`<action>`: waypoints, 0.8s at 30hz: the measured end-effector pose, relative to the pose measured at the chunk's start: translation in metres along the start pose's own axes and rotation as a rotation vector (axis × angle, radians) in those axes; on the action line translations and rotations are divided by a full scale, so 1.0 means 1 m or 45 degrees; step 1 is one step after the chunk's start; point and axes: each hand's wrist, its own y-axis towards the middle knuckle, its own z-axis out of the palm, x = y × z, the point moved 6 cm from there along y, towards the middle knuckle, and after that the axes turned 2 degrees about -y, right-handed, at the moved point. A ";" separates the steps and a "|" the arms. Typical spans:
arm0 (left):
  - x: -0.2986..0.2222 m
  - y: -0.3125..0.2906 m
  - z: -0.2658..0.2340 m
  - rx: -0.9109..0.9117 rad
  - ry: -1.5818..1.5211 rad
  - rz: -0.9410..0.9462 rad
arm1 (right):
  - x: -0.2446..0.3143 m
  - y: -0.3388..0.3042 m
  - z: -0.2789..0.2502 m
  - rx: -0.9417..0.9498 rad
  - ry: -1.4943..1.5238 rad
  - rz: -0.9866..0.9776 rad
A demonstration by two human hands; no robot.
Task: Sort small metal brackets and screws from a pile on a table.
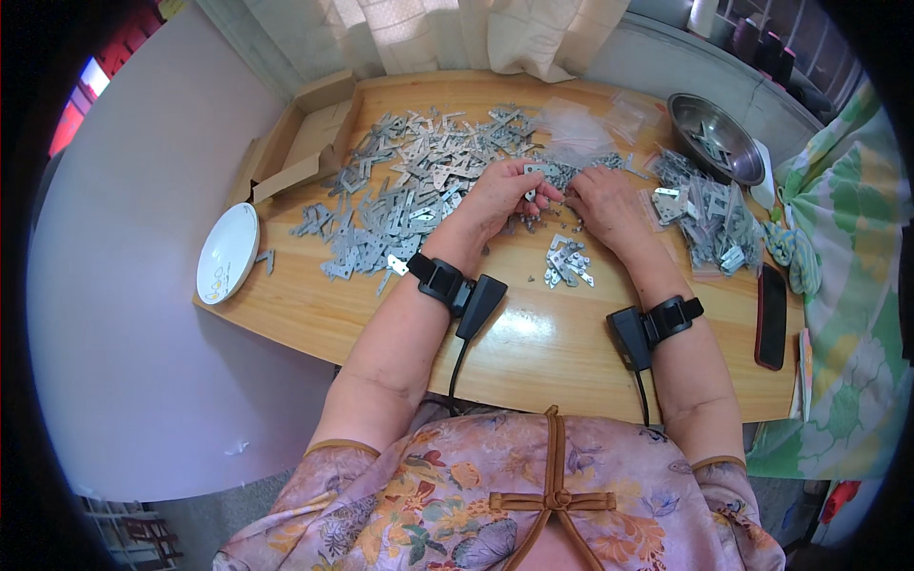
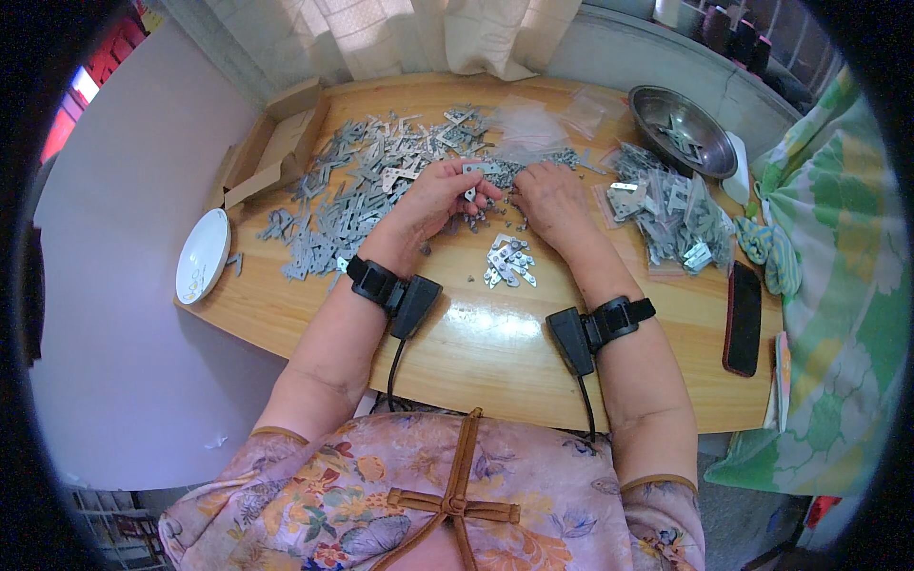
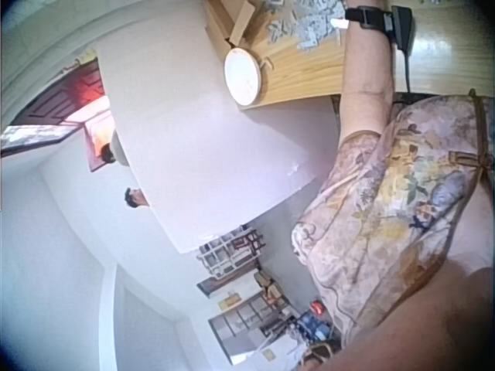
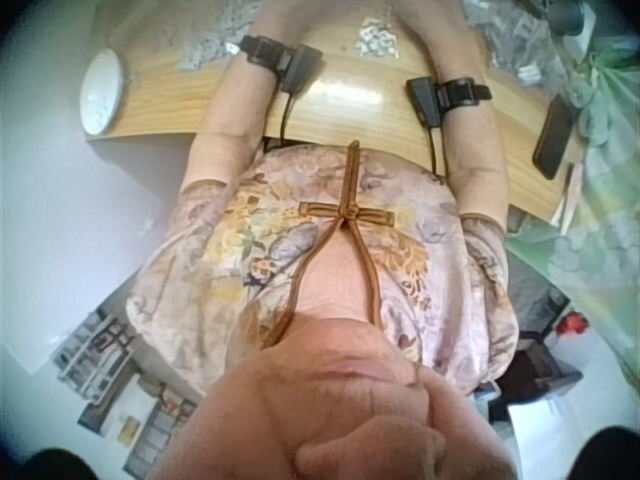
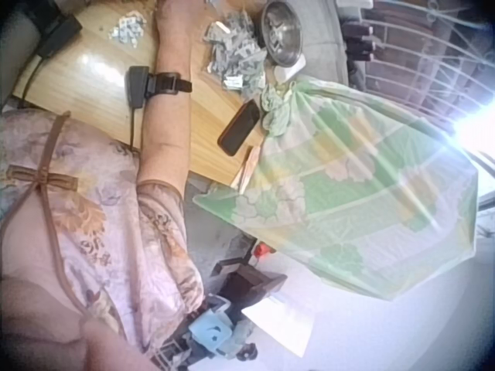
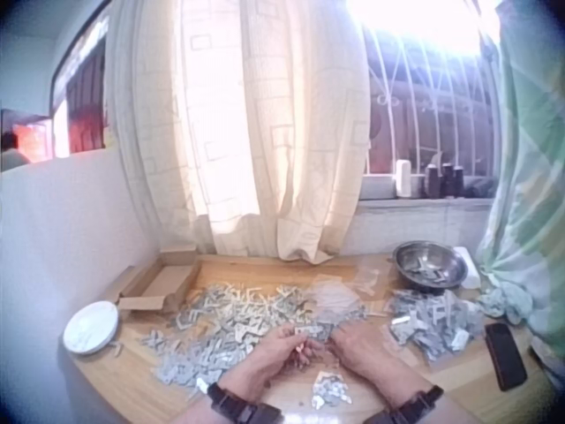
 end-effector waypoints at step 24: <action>0.002 -0.002 0.003 0.082 0.004 -0.003 | -0.019 -0.003 -0.006 -0.297 0.678 0.405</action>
